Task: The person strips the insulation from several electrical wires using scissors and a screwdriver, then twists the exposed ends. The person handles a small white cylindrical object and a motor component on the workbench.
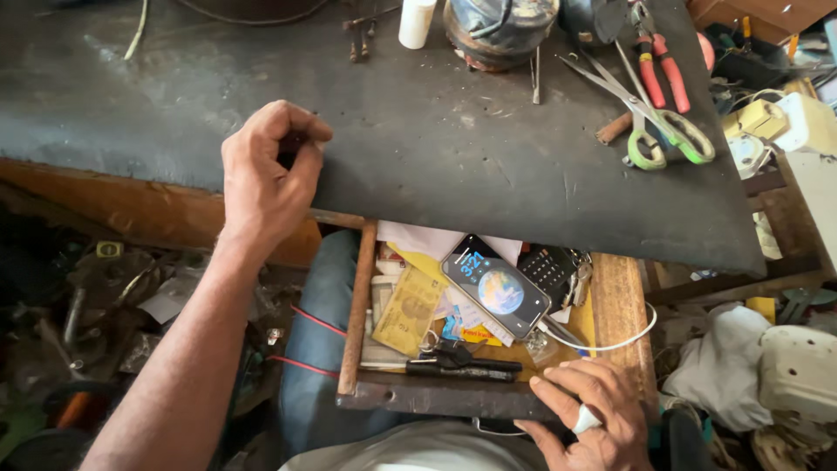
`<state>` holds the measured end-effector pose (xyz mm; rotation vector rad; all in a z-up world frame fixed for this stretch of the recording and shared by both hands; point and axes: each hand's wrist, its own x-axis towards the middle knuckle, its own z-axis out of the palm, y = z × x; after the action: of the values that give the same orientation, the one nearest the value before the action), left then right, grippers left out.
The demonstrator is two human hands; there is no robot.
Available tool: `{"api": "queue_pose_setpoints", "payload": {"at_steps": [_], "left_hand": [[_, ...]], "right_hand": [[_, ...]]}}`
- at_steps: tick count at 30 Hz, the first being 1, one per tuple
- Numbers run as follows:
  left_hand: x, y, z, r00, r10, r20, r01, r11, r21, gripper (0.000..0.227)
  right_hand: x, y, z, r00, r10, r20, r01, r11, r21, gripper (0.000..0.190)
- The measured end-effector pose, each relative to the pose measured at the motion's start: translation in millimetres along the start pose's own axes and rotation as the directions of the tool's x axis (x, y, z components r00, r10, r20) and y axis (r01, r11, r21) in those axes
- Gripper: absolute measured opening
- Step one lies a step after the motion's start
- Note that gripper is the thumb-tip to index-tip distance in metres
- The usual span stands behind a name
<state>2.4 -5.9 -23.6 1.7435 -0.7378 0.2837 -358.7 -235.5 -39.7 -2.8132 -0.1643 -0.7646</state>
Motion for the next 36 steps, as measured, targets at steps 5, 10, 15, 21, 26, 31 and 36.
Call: {"api": "queue_pose_setpoints", "payload": {"at_steps": [5, 10, 15, 21, 26, 31, 36], "left_hand": [[0.8, 3.1, 2.3, 1.0, -0.005, -0.008, 0.005, 1.0, 0.009, 0.016], [-0.1, 0.6, 3.4, 0.999, 0.044, -0.006, -0.043, 0.996, 0.077, 0.017], [-0.1, 1.8, 3.5, 1.0, 0.029, 0.003, -0.029, 0.997, 0.071, 0.019], [0.0, 1.2, 4.0, 1.0, 0.02, 0.011, -0.021, 0.996, 0.092, 0.018], [-0.9, 1.1, 3.4, 0.998, 0.057, 0.015, -0.058, 0.995, 0.086, 0.014], [1.6, 5.0, 4.2, 0.998, 0.055, 0.012, -0.056, 0.995, 0.085, 0.016], [2.1, 5.1, 6.7, 0.998, 0.055, -0.003, -0.055, 0.995, 0.088, 0.016]], "right_hand": [[-3.1, 1.0, -0.5, 0.999, 0.025, 0.023, -0.026, 0.999, 0.022, 0.048], [-6.8, 7.5, 0.6, 0.997, 0.02, 0.077, -0.021, 1.0, 0.008, 0.051], [-8.2, 30.4, -20.0, 0.988, -0.007, 0.155, 0.022, 0.995, -0.1, 0.083], [-3.9, 80.1, -59.2, 0.75, 0.366, 0.551, -0.129, 0.898, -0.421, 0.139], [1.9, 66.2, -59.8, 0.292, 0.731, 0.617, -0.276, 0.682, -0.677, 0.121], [0.1, 57.1, -64.4, 0.47, 0.711, 0.524, -0.415, 0.701, -0.579, 0.093], [-11.8, 61.5, -50.4, 0.754, 0.622, 0.211, -0.493, 0.748, -0.445, 0.072]]}}
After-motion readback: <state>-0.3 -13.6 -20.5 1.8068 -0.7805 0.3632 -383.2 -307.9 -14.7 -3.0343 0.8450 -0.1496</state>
